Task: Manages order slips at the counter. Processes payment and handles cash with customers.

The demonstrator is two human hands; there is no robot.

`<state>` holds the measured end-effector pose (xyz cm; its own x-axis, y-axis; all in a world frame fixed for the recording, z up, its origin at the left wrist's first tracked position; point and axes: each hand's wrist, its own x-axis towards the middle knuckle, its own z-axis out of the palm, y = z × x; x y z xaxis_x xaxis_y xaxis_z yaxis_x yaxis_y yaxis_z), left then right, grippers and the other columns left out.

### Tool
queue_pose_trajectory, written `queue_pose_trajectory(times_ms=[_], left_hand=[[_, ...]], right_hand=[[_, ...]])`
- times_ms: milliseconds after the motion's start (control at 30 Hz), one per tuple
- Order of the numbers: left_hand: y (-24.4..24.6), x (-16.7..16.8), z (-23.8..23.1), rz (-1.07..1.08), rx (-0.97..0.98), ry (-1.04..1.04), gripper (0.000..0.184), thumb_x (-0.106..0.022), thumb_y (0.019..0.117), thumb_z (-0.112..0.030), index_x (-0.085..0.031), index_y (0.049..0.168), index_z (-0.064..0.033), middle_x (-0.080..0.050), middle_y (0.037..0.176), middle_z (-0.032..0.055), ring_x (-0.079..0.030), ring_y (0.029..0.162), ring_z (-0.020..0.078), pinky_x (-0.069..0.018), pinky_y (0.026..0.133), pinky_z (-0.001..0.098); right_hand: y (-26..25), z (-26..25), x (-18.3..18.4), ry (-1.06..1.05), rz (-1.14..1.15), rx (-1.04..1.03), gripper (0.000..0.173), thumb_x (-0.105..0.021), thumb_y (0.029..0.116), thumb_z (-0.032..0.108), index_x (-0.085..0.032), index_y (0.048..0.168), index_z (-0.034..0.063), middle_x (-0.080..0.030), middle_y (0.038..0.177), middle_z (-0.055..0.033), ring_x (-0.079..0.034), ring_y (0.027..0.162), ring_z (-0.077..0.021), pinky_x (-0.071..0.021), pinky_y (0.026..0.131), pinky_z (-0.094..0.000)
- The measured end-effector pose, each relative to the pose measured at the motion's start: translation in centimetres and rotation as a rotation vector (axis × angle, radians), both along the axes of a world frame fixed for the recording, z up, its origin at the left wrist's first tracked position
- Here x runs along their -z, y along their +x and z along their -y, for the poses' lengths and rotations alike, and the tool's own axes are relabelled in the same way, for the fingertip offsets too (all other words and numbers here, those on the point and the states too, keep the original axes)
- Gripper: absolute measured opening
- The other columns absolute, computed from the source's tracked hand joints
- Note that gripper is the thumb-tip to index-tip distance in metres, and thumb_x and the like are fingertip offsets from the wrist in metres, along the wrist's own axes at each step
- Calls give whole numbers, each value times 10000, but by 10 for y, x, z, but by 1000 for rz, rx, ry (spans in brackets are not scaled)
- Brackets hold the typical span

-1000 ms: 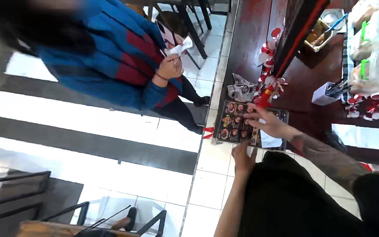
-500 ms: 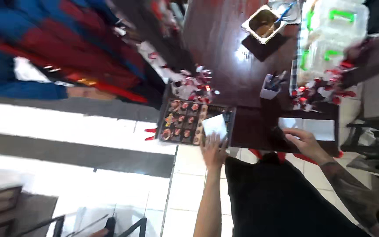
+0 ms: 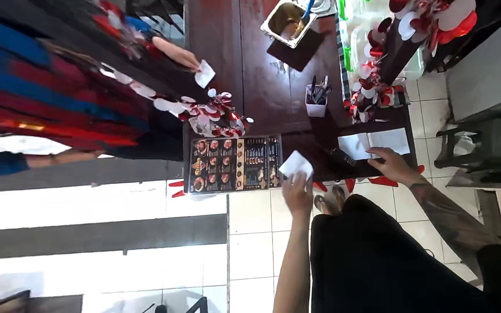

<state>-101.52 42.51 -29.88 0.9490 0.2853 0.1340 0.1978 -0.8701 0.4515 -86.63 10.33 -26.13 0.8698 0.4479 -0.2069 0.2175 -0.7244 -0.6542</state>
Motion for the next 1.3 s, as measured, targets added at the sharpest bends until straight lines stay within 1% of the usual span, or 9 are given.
queue_pose_trajectory(times_ms=[133, 300, 433, 600, 733, 967, 1133, 1200, 1300], left_hand=[[14, 10, 29, -262, 77, 6, 558, -482, 1033, -552, -634, 1411, -171, -491, 1560, 120, -363, 1496, 361, -231, 1222, 621], [20, 11, 45, -394, 132, 34, 676, -374, 1039, -631, -494, 1535, -188, -317, 1667, 116, -225, 1557, 358, -138, 1235, 654], [26, 10, 58, -479, 124, 18, 713, -317, 1050, -633, -395, 1595, -181, -210, 1707, 114, -140, 1577, 362, -102, 1242, 647], [33, 23, 86, -380, 66, -43, 627, -360, 1059, -561, -482, 1546, -184, -312, 1666, 140, -209, 1556, 391, -132, 1236, 661], [47, 24, 108, -394, 24, -45, 560, -437, 1038, -484, -564, 1480, -164, -341, 1664, 67, -240, 1553, 354, -152, 1236, 649], [49, 35, 123, -275, -68, -10, 525, -343, 1082, -473, -468, 1552, -276, -319, 1677, -23, -221, 1568, 258, -162, 1240, 629], [47, 34, 121, -223, -80, -50, 488, -403, 1078, -453, -526, 1510, -260, -346, 1664, -14, -243, 1561, 255, -191, 1243, 617], [47, 32, 119, -242, -85, -117, 480, -429, 1074, -429, -530, 1505, -242, -332, 1670, -15, -221, 1569, 238, -174, 1255, 601], [47, 31, 115, -245, -102, -171, 506, -411, 1082, -401, -499, 1530, -185, -345, 1663, 42, -240, 1564, 235, -181, 1257, 591]], right_hand=[[-1, -55, -2, 74, -32, -92, 542, -678, 983, 403, -567, 1455, 161, -554, 1492, -80, -505, 1396, -267, -420, 1153, -532], [6, -108, 23, 59, -25, -139, 852, -833, 856, 289, -387, 1569, 155, -410, 1601, -111, -451, 1410, -375, -419, 1115, -613], [17, -116, 27, 99, -56, -160, 861, -810, 836, 139, -374, 1578, 181, -484, 1546, -97, -491, 1366, -379, -411, 1106, -625], [32, -115, 16, 274, -208, -137, 805, -793, 865, 210, -386, 1560, 215, -485, 1515, -123, -545, 1312, -309, -507, 1035, -554], [58, -131, 27, 224, -167, -309, 802, -804, 854, 256, -419, 1551, 159, -485, 1532, -120, -462, 1409, -304, -415, 1158, -516], [74, -129, 42, 163, -183, -411, 779, -762, 868, 293, -430, 1554, 135, -503, 1529, -101, -464, 1399, -299, -384, 1176, -481], [74, -126, 44, 173, -183, -401, 869, -750, 848, 442, -391, 1575, 130, -494, 1532, -123, -456, 1406, -320, -385, 1168, -529], [71, -117, 40, 187, -176, -410, 883, -717, 863, 504, -375, 1588, 134, -426, 1599, -103, -408, 1458, -310, -345, 1186, -568], [73, -83, 27, 310, -186, -442, 675, -678, 932, 440, -511, 1513, 142, -434, 1605, -59, -382, 1492, -236, -329, 1226, -511]])
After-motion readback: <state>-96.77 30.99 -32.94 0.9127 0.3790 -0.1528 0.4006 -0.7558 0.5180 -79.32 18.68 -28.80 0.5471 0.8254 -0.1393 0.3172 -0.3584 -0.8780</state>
